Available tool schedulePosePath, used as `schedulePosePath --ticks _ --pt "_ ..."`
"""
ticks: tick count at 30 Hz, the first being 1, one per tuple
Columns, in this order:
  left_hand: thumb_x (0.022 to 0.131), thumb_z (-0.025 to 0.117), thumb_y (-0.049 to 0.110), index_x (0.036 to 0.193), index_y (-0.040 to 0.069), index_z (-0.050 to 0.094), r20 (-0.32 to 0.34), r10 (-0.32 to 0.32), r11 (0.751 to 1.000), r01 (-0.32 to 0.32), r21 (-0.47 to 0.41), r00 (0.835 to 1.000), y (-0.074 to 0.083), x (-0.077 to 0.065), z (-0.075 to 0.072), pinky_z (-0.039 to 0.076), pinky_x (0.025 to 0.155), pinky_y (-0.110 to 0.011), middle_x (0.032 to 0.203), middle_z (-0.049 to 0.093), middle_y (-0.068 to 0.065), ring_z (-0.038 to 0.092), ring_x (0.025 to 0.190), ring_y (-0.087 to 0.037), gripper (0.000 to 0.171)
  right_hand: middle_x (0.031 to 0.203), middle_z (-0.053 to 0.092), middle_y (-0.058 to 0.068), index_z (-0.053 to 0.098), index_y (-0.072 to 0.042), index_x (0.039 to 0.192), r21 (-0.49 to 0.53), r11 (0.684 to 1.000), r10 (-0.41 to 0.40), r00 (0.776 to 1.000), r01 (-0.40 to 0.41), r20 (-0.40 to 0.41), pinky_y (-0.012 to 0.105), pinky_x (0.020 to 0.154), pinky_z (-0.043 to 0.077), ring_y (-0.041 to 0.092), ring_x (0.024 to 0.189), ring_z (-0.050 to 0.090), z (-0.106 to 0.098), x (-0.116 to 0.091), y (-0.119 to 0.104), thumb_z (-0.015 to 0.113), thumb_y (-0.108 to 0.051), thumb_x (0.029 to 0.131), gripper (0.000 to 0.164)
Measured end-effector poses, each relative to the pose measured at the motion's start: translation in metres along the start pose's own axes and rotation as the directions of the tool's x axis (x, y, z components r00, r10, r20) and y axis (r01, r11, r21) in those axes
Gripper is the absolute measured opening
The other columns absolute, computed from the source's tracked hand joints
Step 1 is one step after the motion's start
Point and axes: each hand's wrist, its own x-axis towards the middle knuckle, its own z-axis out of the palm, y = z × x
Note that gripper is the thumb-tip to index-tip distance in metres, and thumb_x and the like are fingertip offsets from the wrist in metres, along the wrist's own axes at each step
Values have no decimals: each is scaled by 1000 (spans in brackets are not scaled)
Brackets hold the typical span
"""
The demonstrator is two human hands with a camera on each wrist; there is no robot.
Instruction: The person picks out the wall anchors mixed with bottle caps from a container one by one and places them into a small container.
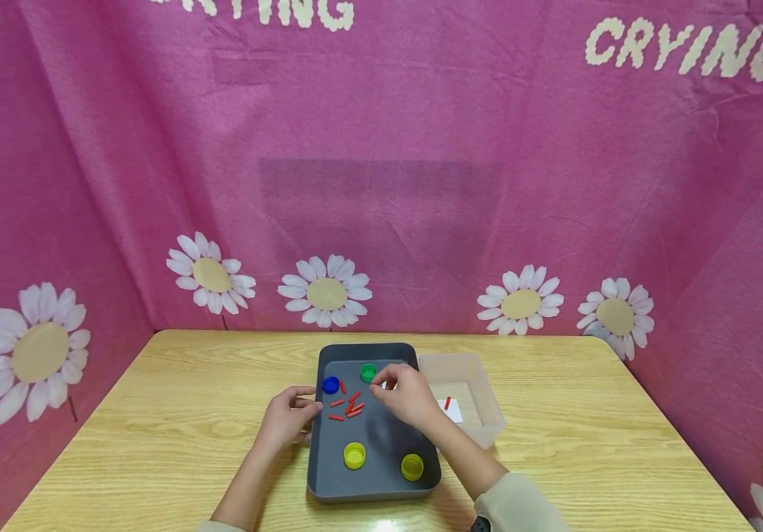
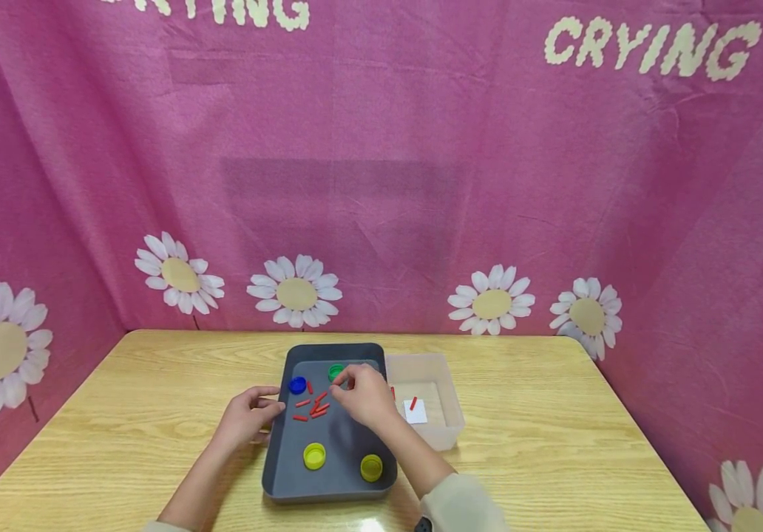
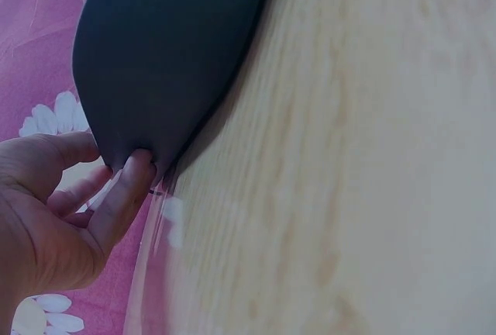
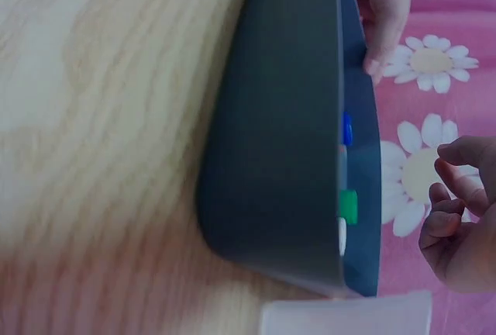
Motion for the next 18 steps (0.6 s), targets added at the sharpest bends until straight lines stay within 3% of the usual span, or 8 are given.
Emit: schedulePosePath --ticks 18 --pt "87 62 9 122 -2 55 6 1 1000 -1 -11 1000 -3 2 -1 57 55 -33 103 63 -21 63 71 -16 37 66 49 -3 67 -12 83 5 999 49 994 -49 96 20 49 35 11 60 43 40 -8 6 68 -15 83 3"
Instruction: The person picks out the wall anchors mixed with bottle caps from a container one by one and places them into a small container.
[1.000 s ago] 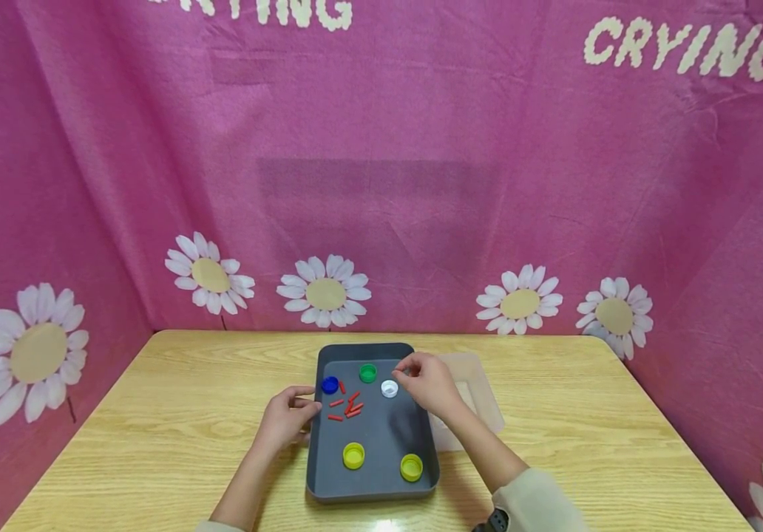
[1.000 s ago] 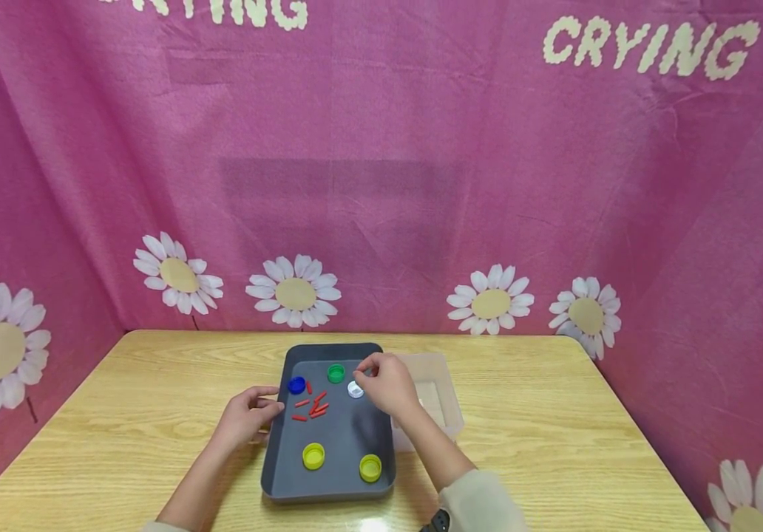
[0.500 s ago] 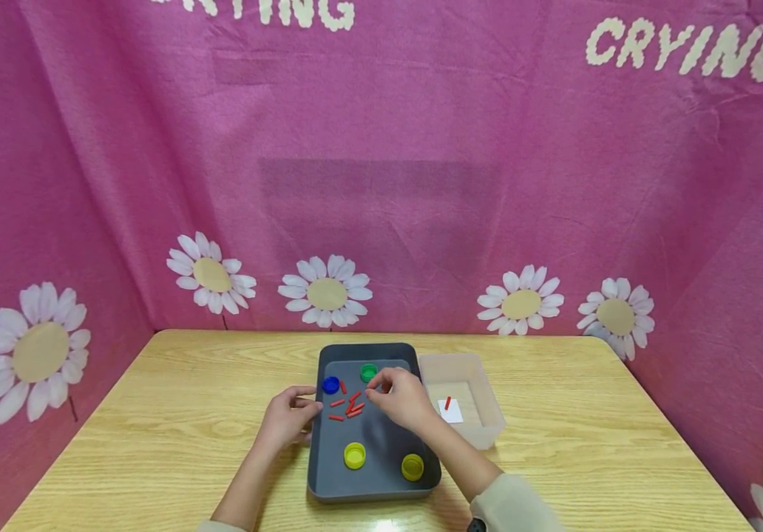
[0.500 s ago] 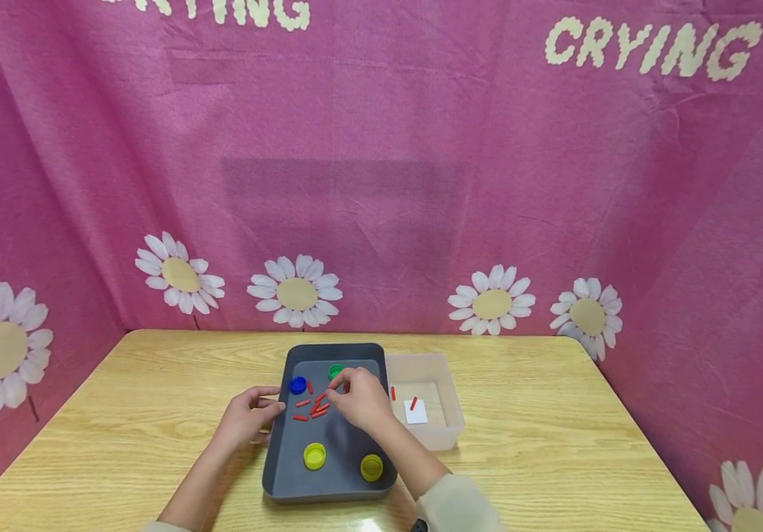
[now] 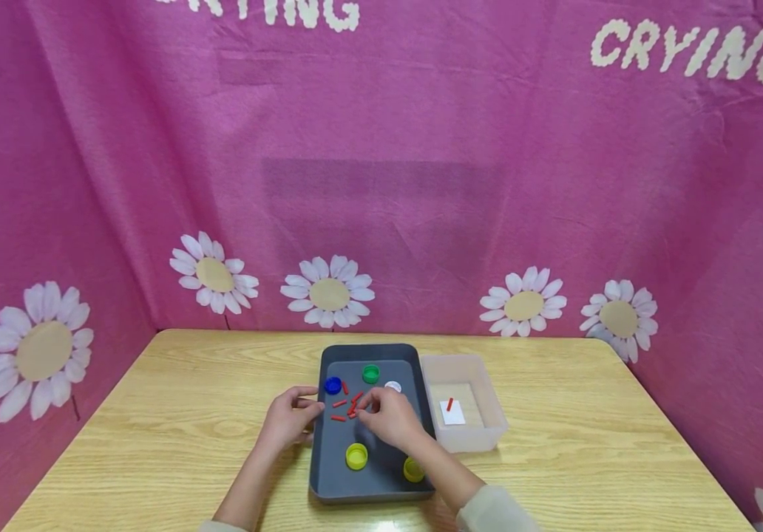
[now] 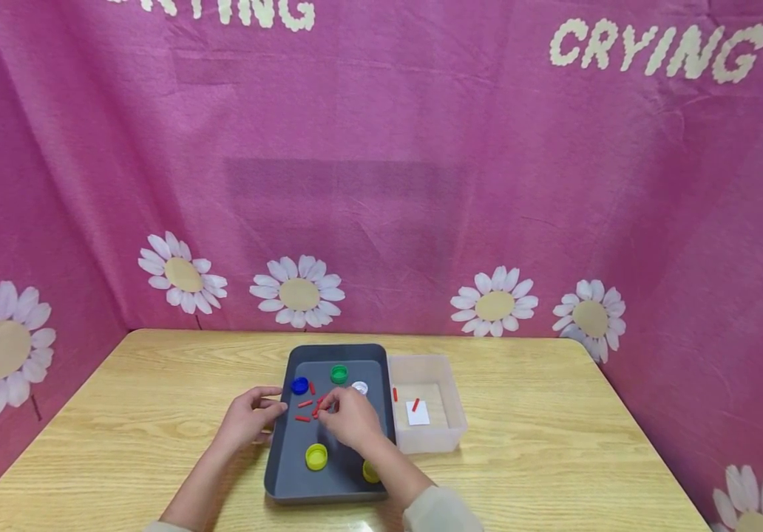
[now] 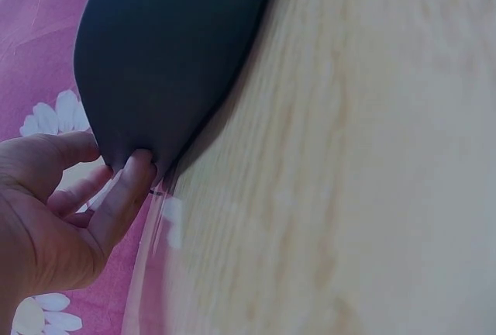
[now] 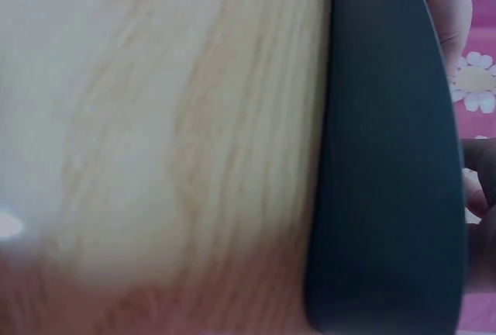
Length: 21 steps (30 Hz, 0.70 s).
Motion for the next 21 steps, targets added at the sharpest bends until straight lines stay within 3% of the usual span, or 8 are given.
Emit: schedulePosePath --ticks 8,21 --pt "88 62 8 122 -2 55 2 4 1000 -4 -1 1000 1 0 1 57 55 -33 103 63 -21 63 71 -17 36 67 51 0 68 -7 85 18 999 30 999 -30 -10 20 48 36 11 58 44 5 -1 8 68 -13 82 7" --pt "87 63 8 121 -2 55 -7 -2 1000 2 -10 1000 0 -1 0 57 54 -32 102 63 -20 62 69 -16 36 66 54 -1 67 -9 84 -27 998 47 997 -49 -64 19 48 35 9 57 44 12 6 18 69 -12 81 4"
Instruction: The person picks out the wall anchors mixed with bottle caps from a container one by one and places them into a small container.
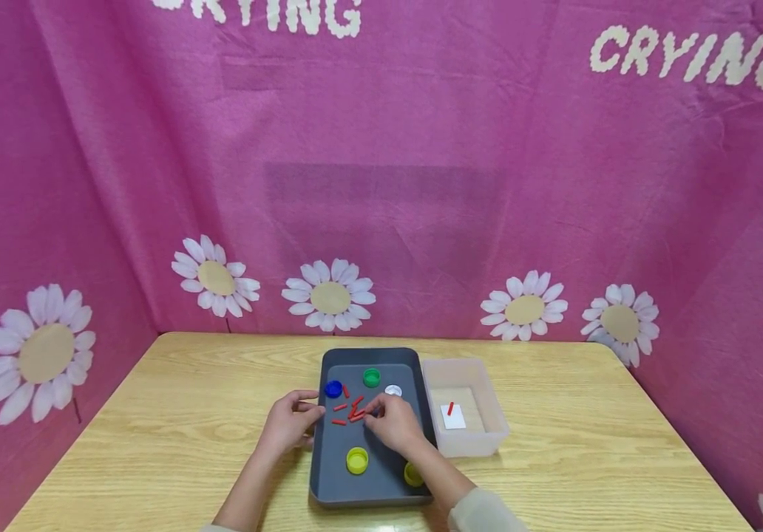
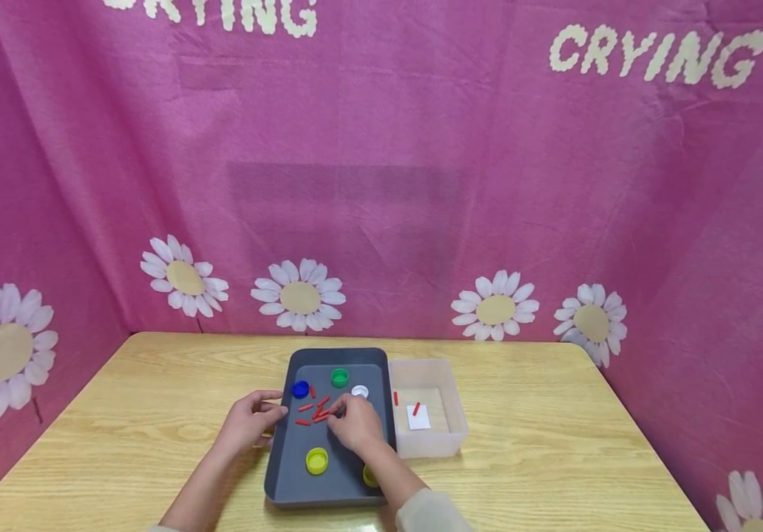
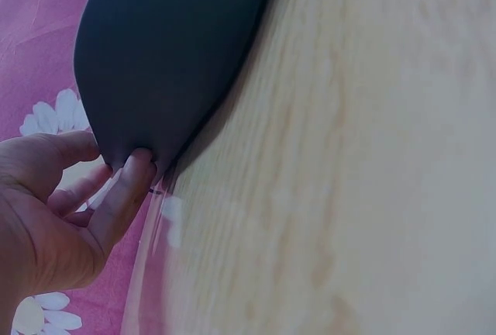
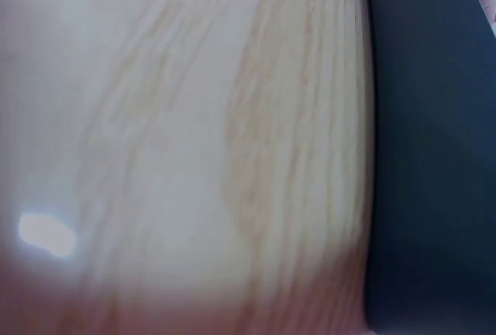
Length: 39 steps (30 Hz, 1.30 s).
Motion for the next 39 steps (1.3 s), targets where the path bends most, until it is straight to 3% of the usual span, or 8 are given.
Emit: schedulePosePath --ticks 20,39 --pt "86 63 7 121 -3 55 2 10 1000 -10 -11 1000 -1 0 0 56 53 -31 100 64 -20 63 67 -17 37 72 58 -2 69 -13 90 -123 992 -20 998 27 55 24 53 38 11 63 47 -1 2 0 70 -15 81 10" --pt "87 63 8 121 -3 55 2 9 1000 -9 -12 1000 -2 0 0 56 53 -31 102 64 -21 63 69 -17 36 76 63 -2 70 -15 82 -162 987 -9 998 19 62 24 54 39 9 63 50 1 3 0 72 -19 80 6"
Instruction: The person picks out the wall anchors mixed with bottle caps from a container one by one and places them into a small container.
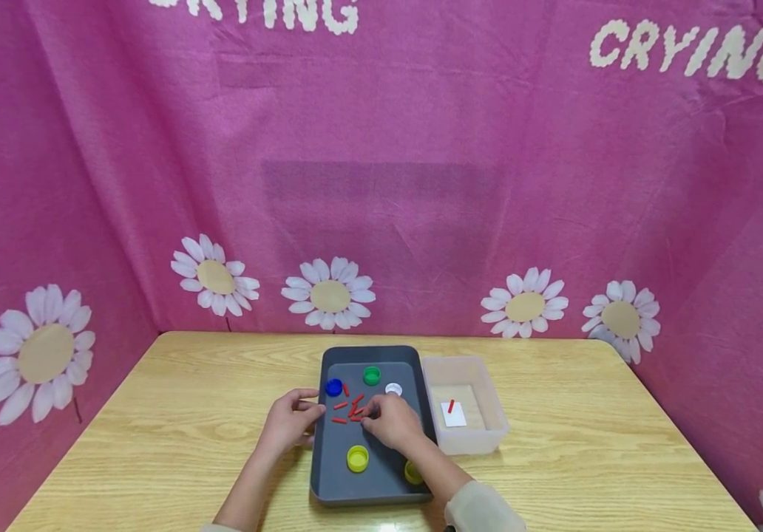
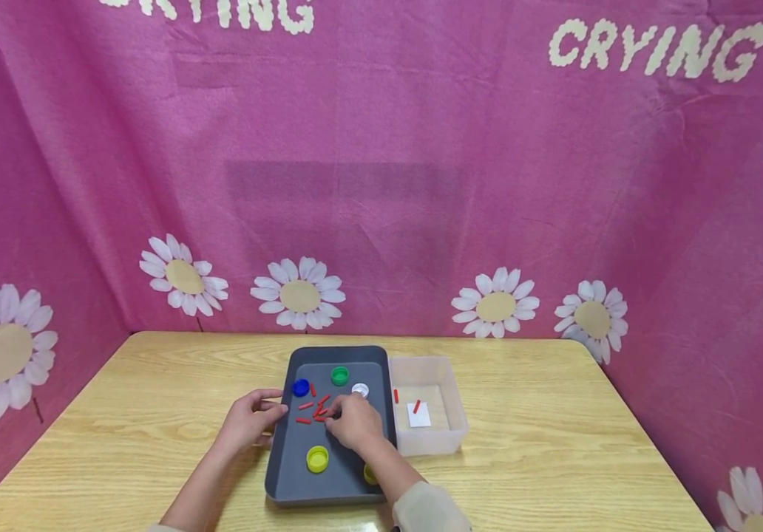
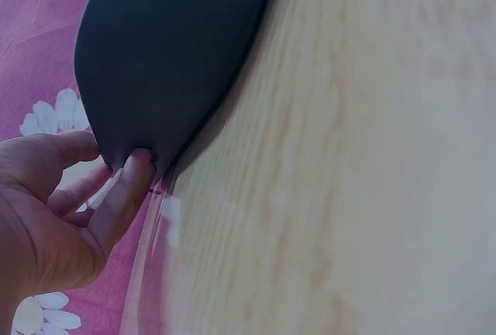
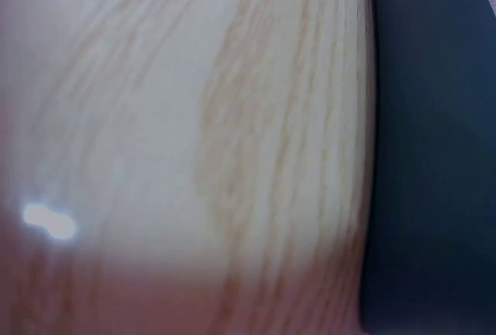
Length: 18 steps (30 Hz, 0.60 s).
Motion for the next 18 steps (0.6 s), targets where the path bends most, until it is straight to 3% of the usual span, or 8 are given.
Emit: schedulePosePath --ticks 18 --pt "87 62 7 121 -2 55 -4 -13 1000 13 1 1000 2 -1 1 56 54 -31 103 63 -20 63 70 -17 36 70 52 -2 69 -14 82 80 997 16 999 -13 -29 22 49 37 11 59 46 -11 -6 -6 70 -18 81 4"
